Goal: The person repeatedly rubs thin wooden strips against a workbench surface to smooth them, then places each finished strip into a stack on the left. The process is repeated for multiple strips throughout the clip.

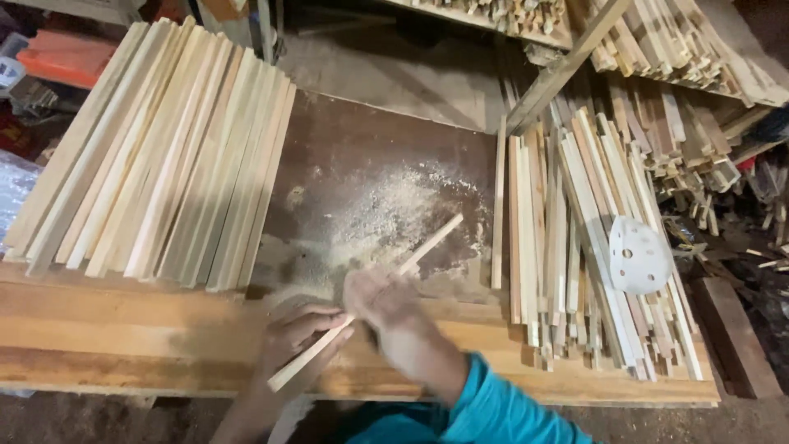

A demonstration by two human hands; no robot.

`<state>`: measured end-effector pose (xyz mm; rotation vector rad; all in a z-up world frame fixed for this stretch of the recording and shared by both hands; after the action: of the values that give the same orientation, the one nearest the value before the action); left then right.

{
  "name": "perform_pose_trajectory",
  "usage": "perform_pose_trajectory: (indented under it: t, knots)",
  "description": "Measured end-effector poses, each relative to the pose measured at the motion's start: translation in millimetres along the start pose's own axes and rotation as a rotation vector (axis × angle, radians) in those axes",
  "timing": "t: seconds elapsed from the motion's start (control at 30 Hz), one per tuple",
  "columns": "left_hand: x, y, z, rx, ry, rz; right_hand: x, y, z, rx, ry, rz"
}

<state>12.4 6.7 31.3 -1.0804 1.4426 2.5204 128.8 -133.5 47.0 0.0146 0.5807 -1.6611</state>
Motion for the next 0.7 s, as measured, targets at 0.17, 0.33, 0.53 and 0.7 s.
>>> perform_pose_trajectory:
  t: [0.17, 0.33, 0.53, 0.7]
  knots:
    - [5, -6, -6, 0.095, 0.074, 0.126, 18, 122, 21, 0.209, -0.082, -0.565]
    - [15, -23, 2, 0.231, 0.36, 0.137, -9, 153, 73, 0.048, 0.295, -0.654]
    - [-13, -52, 26, 0.2, 0.789, 0.35, -133, 36, 71, -1.093, 0.74, -0.616]
    - [-43, 0, 90, 0.322, 0.84, 0.444, -259, 69, -28, -1.504, 0.606, -0.598]
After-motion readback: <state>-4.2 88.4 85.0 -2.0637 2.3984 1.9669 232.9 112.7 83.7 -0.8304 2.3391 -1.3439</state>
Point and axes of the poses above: each hand's wrist, its own x-axis away from the middle knuckle, its own z-axis out of the back of the hand, y = z × x, the point moved 3 cm from there along -x, towards the middle knuckle, and after that the axes turned 1 degree about z, right-handed, at the moved point
